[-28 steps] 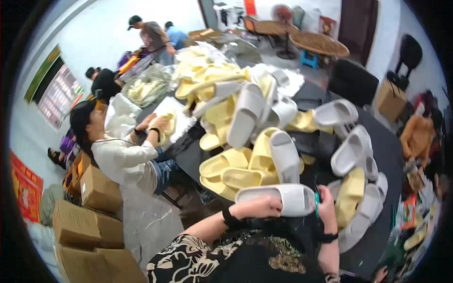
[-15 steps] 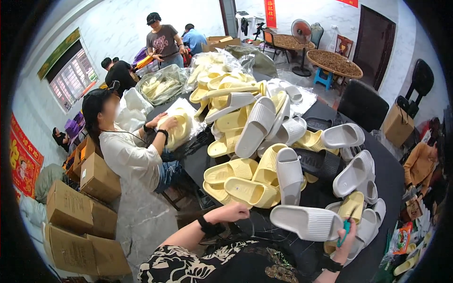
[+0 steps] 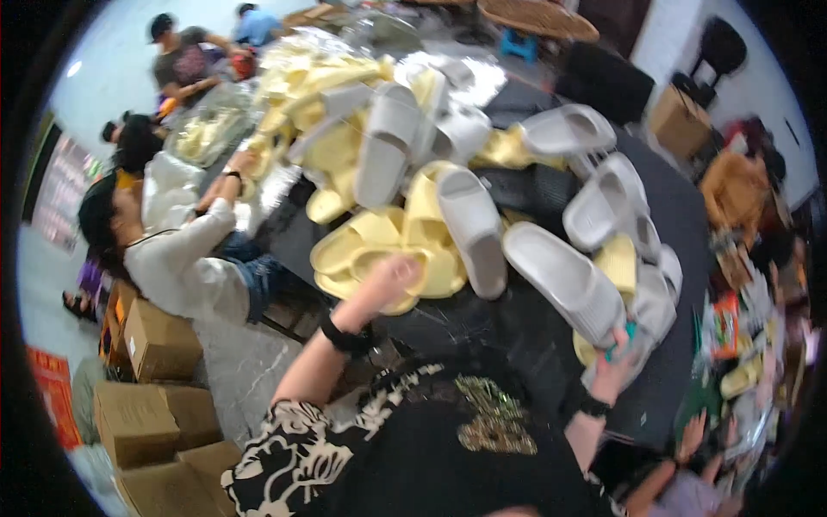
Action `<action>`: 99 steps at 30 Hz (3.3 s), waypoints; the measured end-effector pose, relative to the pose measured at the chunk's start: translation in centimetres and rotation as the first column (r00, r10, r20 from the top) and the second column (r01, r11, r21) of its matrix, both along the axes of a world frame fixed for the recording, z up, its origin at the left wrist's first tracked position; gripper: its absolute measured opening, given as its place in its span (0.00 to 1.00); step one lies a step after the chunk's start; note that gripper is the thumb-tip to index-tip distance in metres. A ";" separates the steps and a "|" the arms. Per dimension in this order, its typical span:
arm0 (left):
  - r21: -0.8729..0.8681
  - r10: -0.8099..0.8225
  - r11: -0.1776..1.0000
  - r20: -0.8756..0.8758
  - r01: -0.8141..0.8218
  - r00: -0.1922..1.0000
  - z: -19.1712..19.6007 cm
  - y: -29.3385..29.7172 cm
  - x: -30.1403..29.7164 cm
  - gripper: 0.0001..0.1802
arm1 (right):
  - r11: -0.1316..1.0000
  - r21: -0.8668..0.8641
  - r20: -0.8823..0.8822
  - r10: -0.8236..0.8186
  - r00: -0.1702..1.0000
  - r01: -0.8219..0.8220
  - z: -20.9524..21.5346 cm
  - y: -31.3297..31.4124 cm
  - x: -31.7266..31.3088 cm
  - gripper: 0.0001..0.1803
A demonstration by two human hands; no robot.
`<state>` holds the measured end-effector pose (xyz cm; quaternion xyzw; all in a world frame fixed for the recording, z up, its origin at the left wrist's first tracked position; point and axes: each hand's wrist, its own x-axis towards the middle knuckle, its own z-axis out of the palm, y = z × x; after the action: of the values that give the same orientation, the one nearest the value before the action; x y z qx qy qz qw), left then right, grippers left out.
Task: The recorder is using scissors to trim excess material from molded sandals at a production table.
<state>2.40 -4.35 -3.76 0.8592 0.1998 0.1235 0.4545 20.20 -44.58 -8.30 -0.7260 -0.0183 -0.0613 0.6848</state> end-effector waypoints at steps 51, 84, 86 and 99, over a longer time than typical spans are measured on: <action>-0.671 0.041 0.741 0.034 -0.008 0.999 -1.4 -1.8 8.7 0.15 | 0.589 0.794 -0.174 -0.016 0.985 0.150 0.8 -2.2 1.1 0.11; -0.399 -0.392 0.869 -0.193 0.294 0.899 -7.7 -5.3 2.6 0.13 | 0.705 0.194 -0.326 0.702 0.633 -0.683 1.2 8.5 -3.6 0.28; -0.401 -0.381 0.874 -0.216 0.274 0.899 -8.3 -5.7 2.8 0.12 | 0.581 -0.116 -0.336 0.740 0.582 -0.806 0.7 9.1 -2.8 0.30; -0.287 0.046 0.956 -0.078 -0.066 0.996 -9.6 -6.9 3.8 0.22 | 0.351 -0.313 -0.319 0.836 0.446 -0.883 -2.2 13.0 -1.5 0.25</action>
<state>6.22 -11.30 -13.34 0.7815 0.2559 0.0754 0.5640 18.73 -31.54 -10.54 -0.7421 -0.3736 0.3500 0.4326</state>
